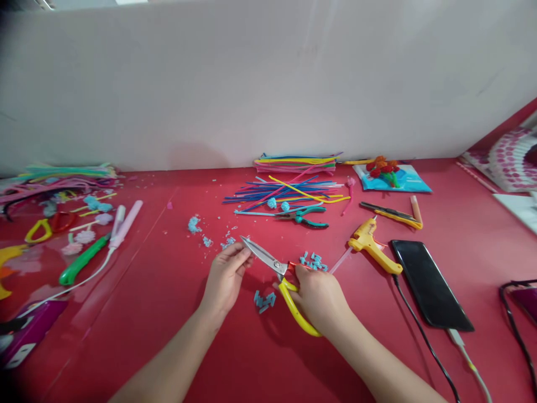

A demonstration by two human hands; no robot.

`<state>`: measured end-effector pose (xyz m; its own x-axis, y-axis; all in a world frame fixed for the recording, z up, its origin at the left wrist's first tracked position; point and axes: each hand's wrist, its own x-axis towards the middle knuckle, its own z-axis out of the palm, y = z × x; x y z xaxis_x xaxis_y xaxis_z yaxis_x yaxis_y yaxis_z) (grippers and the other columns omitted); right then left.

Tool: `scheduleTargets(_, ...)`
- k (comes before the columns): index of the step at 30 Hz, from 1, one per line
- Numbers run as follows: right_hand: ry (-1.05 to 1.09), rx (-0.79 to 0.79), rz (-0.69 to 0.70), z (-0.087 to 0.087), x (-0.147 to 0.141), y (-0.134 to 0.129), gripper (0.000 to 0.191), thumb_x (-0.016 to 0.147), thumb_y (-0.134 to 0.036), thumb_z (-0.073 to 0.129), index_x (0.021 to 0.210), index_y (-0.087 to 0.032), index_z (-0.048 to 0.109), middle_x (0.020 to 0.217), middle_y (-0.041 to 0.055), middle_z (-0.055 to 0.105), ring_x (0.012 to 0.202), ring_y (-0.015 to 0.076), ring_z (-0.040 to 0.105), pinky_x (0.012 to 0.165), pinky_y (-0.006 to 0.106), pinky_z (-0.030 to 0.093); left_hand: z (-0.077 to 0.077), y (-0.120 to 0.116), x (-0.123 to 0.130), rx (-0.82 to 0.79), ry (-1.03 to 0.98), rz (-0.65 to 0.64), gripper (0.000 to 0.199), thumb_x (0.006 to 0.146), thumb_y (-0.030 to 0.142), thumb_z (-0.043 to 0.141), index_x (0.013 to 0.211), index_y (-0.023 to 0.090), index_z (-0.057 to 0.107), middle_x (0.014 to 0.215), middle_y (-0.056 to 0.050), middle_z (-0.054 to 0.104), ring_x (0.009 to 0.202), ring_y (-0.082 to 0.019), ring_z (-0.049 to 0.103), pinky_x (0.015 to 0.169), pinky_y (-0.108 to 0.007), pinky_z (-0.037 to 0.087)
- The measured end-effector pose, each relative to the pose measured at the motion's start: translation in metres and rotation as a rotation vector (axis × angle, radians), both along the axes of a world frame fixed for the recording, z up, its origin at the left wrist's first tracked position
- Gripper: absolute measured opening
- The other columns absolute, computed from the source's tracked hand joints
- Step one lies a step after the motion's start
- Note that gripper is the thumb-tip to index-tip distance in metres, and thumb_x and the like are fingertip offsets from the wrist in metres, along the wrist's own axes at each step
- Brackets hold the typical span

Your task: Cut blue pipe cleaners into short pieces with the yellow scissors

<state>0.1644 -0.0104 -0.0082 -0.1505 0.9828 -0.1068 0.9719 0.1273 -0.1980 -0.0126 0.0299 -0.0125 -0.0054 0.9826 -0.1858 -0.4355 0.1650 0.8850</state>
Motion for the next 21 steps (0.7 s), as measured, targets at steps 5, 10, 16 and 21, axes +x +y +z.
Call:
scheduleTargets(5,0.056,0.019,-0.071,0.006,0.001,0.001,0.034,0.075,-0.055,0.039,0.069,-0.022,0.043,0.059,0.0007,0.058,0.052,0.0158,0.054,0.046,0.023,0.021,0.001,-0.001,0.002,-0.033,-0.009,-0.018,0.01,0.067,0.021,0.062,0.076,0.015,0.061,0.066,0.0,0.057,0.06,-0.007,0.05,0.058,-0.018,0.038)
scheduleTargets(10,0.25,0.029,-0.126,0.013,-0.001,0.004,0.027,0.074,-0.047,0.044,0.071,-0.021,0.046,0.059,0.0,0.055,0.051,0.0137,0.05,0.047,0.022,0.024,0.002,-0.006,0.008,-0.084,-0.024,-0.129,0.013,0.067,0.021,0.063,0.078,0.014,0.061,0.067,-0.002,0.058,0.059,-0.009,0.051,0.056,-0.02,0.038)
scheduleTargets(16,0.86,-0.1,-0.121,0.022,-0.008,0.005,0.018,0.075,-0.035,0.044,0.074,-0.018,0.049,0.06,-0.0027,0.05,0.055,0.0094,0.046,0.05,0.019,0.034,0.007,-0.015,0.015,-0.139,-0.012,-0.434,0.01,0.069,0.023,0.061,0.071,0.014,0.063,0.062,-0.002,0.058,0.056,-0.009,0.05,0.054,-0.02,0.037)
scheduleTargets(21,1.085,-0.251,-0.177,0.028,-0.008,0.004,0.019,0.075,-0.035,0.044,0.07,-0.018,0.049,0.046,-0.0075,0.038,0.041,0.0063,0.037,0.043,0.018,0.032,0.012,-0.018,0.016,-0.17,0.021,-0.532,0.011,0.069,0.025,0.061,0.07,0.014,0.063,0.062,-0.003,0.056,0.053,-0.008,0.048,0.051,-0.019,0.036)
